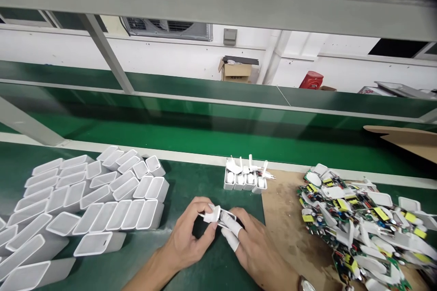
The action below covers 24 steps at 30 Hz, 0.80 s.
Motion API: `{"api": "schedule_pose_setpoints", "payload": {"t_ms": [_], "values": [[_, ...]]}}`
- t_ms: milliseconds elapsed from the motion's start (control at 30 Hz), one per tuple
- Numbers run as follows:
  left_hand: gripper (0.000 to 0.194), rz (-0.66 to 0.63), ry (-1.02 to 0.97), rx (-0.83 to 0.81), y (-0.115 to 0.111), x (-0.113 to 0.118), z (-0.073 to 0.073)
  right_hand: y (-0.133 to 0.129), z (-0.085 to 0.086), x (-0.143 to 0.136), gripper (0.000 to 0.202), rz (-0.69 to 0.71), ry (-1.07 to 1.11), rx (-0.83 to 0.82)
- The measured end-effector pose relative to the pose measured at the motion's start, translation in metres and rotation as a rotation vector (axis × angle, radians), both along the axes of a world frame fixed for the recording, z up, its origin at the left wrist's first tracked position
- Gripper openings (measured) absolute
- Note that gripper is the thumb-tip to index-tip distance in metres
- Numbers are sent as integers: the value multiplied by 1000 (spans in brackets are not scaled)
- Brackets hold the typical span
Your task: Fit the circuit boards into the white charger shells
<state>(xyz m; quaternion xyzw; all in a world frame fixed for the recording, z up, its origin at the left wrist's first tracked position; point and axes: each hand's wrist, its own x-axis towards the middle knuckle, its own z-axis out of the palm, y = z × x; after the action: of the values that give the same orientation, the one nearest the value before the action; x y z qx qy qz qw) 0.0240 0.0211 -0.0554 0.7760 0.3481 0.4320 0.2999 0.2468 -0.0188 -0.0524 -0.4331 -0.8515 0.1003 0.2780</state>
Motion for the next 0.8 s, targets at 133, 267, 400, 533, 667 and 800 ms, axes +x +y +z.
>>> {"api": "schedule_pose_setpoints", "payload": {"t_ms": [133, 267, 400, 533, 667, 800], "values": [[19, 0, -3, 18, 1, 1, 4, -1, -10, -3, 31, -89, 137, -50], [18, 10, -4, 26, 0, 1, 6, -3, -18, -3, 35, -136, 224, -48], [17, -9, -1, 29, -2, 1, 7, -5, -15, -1, 37, -45, 100, -30], [13, -27, 17, -3, -3, -2, 6, -4, -13, -1, 38, -45, 141, 14], [37, -5, 58, -105, -5, -6, -1, 2, -11, -4, 36, -6, 255, -59], [120, -21, 5, -72, -13, -2, -3, 6, -9, -13, 32, -40, 830, -469]]}}
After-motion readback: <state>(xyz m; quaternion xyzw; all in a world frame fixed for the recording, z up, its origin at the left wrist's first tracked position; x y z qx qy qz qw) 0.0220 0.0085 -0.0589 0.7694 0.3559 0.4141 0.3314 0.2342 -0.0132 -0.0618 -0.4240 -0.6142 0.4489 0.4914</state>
